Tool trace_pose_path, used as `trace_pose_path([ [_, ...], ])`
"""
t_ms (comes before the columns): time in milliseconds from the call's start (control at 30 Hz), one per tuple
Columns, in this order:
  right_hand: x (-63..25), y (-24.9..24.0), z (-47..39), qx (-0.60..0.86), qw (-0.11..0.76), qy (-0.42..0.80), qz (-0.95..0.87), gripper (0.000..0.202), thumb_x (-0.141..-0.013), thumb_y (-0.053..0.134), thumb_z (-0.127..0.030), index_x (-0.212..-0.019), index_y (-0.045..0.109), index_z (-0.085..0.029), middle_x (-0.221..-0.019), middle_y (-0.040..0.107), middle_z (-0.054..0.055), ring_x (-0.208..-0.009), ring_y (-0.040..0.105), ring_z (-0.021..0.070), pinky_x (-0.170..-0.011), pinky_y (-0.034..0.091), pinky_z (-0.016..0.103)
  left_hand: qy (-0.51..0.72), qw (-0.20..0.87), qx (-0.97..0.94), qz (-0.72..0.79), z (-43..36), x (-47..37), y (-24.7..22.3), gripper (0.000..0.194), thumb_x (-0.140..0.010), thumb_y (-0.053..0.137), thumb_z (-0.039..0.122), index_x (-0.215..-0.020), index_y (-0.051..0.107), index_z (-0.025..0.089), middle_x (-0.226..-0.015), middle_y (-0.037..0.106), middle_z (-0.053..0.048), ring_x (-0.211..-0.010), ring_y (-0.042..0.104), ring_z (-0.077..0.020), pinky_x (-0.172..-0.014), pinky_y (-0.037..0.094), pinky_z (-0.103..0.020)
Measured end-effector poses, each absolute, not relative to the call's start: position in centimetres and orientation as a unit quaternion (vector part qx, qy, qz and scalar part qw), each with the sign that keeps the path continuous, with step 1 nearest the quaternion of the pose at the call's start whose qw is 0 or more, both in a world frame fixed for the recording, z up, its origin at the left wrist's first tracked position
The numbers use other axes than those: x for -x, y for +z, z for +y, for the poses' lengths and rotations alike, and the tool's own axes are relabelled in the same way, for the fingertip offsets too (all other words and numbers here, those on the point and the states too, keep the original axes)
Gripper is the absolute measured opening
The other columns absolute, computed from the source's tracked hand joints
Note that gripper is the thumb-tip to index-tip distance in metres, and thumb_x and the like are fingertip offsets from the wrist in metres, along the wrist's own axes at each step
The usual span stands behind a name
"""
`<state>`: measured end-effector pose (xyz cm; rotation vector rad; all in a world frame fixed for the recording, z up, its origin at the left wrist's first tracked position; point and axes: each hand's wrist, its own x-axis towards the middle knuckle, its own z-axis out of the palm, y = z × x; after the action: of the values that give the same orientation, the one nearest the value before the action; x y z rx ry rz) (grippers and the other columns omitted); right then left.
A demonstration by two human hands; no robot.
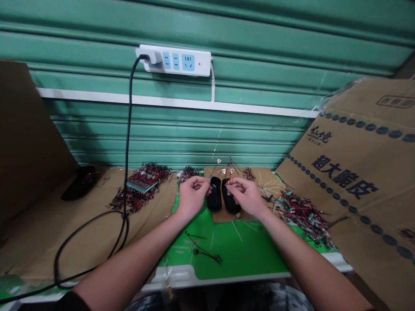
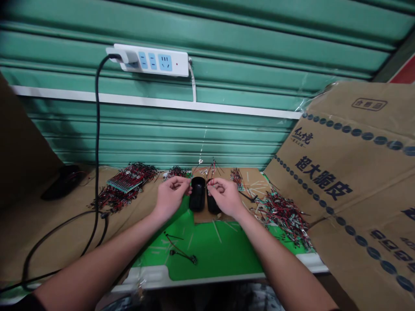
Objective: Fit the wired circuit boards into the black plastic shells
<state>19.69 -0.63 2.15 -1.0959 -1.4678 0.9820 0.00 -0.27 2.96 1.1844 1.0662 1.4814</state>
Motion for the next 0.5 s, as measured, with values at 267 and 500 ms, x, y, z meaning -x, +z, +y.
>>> trace_pose_path([
  [267, -18.9, 2.8, -2.0, 0.425, 0.446, 0.441, -0.653, 0.027, -0.08, 0.077, -0.043, -0.088, 0.073, -0.018, -0.064, 0.06, -0.001, -0.051, 0.047, 0.0103, -0.044, 0.032, 0.021, 0.625, 0.452, -0.464, 0.435, 0.2, 0.5, 3.2, 0.033, -0.072, 0.084, 0.045, -0.08, 0.073, 0.015, -0.068, 0.073, -0.005, -0.061, 0.067, -0.016, -0.061, 0.055, -0.027],
  [500, -19.8, 2.6, -1.3, 0.443, 0.52, 0.401, -0.61, 0.033, -0.08, 0.078, -0.045, -0.095, 0.075, -0.016, -0.072, 0.067, 0.003, -0.054, 0.053, 0.0125, -0.047, 0.038, 0.023, 0.65, 0.445, -0.437, 0.434, 0.9, 1.2, 3.5, 0.032, -0.071, 0.084, 0.043, -0.082, 0.074, 0.015, -0.068, 0.073, -0.004, -0.058, 0.065, -0.0141, -0.058, 0.052, -0.025],
])
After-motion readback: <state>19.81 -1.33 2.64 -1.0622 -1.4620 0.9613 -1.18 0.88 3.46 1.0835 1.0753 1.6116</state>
